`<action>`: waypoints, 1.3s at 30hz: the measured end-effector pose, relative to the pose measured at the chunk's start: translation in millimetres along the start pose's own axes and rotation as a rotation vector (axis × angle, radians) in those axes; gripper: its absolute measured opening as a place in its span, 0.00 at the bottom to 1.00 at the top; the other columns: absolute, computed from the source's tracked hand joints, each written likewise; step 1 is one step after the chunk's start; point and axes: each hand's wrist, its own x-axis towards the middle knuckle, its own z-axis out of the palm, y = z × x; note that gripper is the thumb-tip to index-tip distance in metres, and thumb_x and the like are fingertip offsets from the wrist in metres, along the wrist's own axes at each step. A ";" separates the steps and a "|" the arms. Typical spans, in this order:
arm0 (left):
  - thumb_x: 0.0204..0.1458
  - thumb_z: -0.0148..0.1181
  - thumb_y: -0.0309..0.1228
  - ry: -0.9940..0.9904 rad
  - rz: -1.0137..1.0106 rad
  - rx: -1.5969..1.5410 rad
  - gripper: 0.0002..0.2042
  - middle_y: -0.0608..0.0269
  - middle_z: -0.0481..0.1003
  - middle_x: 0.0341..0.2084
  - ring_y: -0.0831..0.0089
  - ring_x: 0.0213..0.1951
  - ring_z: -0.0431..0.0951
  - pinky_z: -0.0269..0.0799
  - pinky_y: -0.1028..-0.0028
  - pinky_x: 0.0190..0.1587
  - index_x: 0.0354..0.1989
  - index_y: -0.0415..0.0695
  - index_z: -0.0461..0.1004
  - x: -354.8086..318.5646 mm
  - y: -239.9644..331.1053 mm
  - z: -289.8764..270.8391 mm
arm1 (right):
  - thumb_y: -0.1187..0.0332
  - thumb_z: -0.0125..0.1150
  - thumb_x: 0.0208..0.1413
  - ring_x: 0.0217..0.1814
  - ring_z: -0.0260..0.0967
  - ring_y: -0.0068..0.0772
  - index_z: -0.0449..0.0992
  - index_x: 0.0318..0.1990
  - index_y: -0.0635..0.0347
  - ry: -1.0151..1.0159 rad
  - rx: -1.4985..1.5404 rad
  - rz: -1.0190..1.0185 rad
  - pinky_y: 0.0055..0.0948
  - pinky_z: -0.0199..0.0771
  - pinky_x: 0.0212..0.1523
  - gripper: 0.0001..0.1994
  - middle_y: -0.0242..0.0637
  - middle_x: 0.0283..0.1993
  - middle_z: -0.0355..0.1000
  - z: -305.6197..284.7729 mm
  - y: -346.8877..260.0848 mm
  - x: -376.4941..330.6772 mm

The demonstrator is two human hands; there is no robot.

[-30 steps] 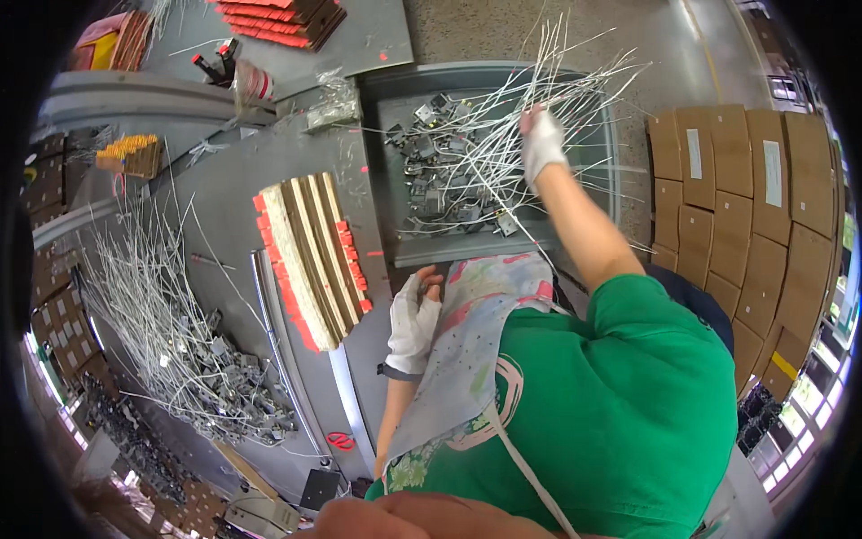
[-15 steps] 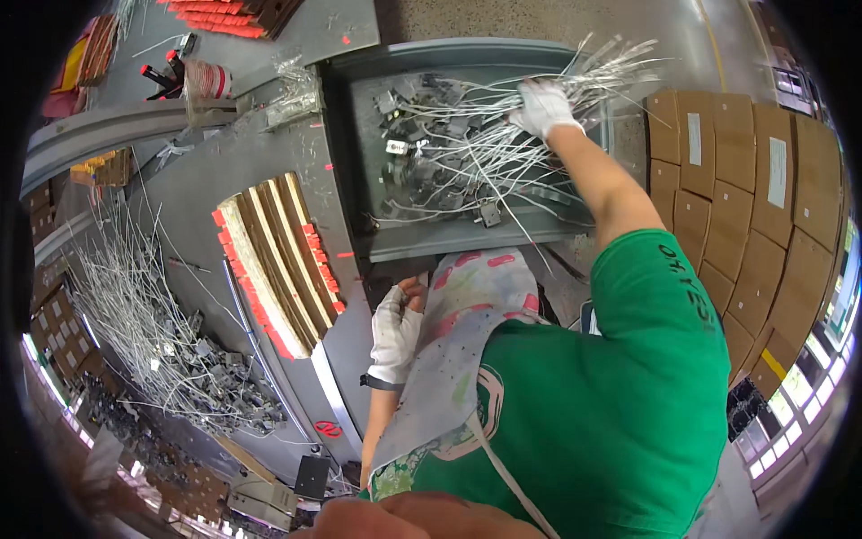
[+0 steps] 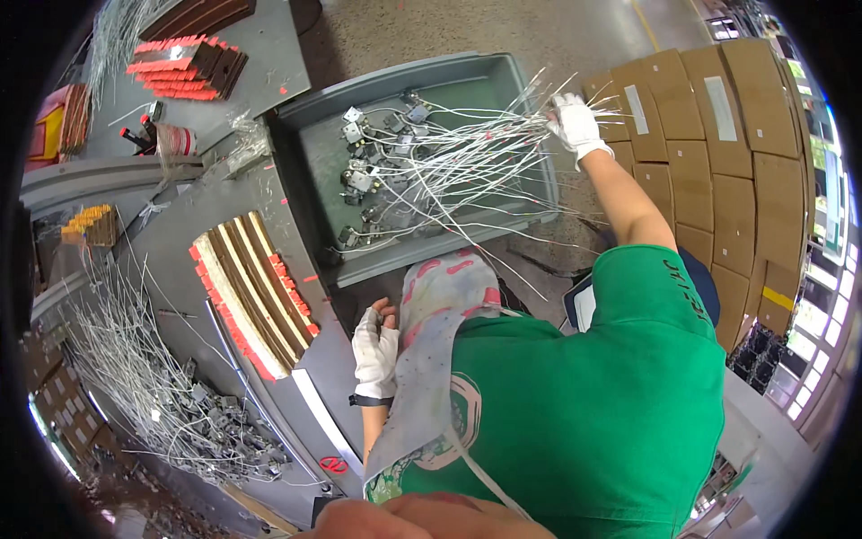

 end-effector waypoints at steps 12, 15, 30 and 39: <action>0.48 0.52 0.21 -0.038 0.104 0.078 0.13 0.62 0.75 0.29 0.78 0.33 0.73 0.67 0.79 0.38 0.44 0.38 0.69 16.9 8.2 4.0 | 0.60 0.56 0.41 0.37 0.70 0.44 0.75 0.40 0.46 -0.505 0.196 0.206 0.38 0.68 0.39 0.15 0.42 0.31 0.73 -5.1 -19.3 -12.4; 0.48 0.52 0.21 -0.050 0.080 0.098 0.13 0.63 0.75 0.29 0.78 0.32 0.73 0.67 0.80 0.37 0.44 0.38 0.69 17.1 7.8 2.7 | 0.58 0.57 0.40 0.41 0.69 0.43 0.76 0.40 0.49 -0.422 0.126 0.187 0.38 0.67 0.43 0.16 0.40 0.39 0.72 -3.8 -24.9 -10.4; 0.46 0.54 0.27 0.007 0.116 0.262 0.14 0.54 0.75 0.31 0.61 0.36 0.76 0.70 0.70 0.40 0.42 0.40 0.71 13.3 -2.4 -7.4 | 0.53 0.57 0.43 0.43 0.69 0.44 0.74 0.42 0.53 -0.468 -0.007 0.263 0.39 0.68 0.44 0.20 0.43 0.41 0.71 22.3 -40.8 -0.2; 0.47 0.52 0.23 0.211 -0.101 -0.110 0.13 0.57 0.75 0.30 0.71 0.34 0.75 0.70 0.73 0.36 0.43 0.39 0.69 -47.3 -21.6 -46.5 | 0.52 0.50 0.52 0.48 0.65 0.44 0.68 0.48 0.57 -0.294 -0.124 0.095 0.37 0.65 0.47 0.22 0.45 0.48 0.68 68.3 2.3 -12.7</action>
